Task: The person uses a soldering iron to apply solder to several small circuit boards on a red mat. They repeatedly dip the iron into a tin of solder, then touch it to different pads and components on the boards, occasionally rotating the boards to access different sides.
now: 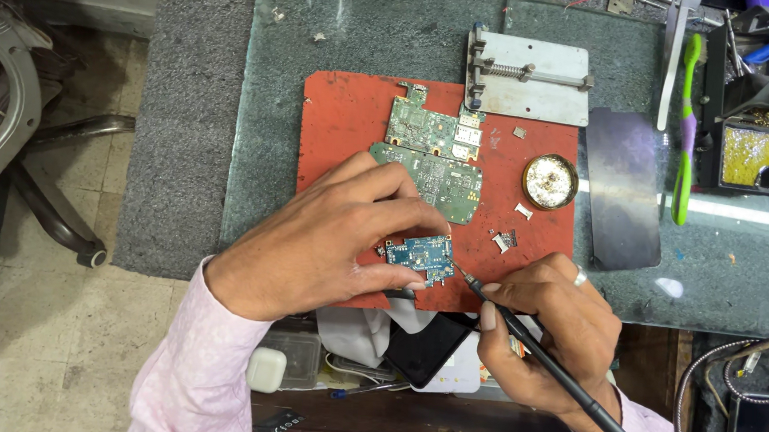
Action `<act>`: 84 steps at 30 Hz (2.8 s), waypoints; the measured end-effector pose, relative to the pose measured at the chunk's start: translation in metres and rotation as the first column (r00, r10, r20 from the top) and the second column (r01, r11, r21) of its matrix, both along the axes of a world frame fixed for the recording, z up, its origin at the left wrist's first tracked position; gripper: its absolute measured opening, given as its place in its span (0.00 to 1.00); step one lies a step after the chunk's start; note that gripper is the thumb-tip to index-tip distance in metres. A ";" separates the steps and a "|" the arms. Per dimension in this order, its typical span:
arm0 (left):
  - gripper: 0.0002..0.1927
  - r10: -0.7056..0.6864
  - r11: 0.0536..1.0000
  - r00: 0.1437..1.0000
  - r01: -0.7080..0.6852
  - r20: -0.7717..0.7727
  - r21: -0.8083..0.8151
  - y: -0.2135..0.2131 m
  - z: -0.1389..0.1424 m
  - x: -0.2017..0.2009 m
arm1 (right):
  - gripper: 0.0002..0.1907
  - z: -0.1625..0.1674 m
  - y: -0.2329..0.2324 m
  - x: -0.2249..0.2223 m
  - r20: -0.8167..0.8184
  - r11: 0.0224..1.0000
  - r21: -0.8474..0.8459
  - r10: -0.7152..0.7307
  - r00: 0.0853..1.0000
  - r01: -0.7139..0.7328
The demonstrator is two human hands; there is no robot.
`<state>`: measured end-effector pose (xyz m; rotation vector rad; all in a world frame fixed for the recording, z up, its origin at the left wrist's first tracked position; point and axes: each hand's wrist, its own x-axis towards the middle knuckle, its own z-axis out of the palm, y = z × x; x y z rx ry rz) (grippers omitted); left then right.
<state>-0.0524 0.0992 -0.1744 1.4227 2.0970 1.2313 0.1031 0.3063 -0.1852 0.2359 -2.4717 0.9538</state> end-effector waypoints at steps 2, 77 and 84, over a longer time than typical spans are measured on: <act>0.23 0.000 1.000 1.000 0.000 0.002 -0.021 0.001 0.000 0.001 | 0.08 0.001 0.000 0.000 0.002 1.000 0.002 0.001 1.000 -0.001; 0.22 0.028 0.994 1.000 -0.026 0.012 -0.101 0.006 0.000 0.002 | 0.11 0.005 0.001 -0.003 0.009 0.994 0.087 0.061 0.998 -0.062; 0.22 0.026 0.995 1.000 -0.025 0.007 -0.092 0.006 0.000 0.002 | 0.11 0.004 0.002 -0.002 0.013 0.996 0.064 0.066 0.998 -0.067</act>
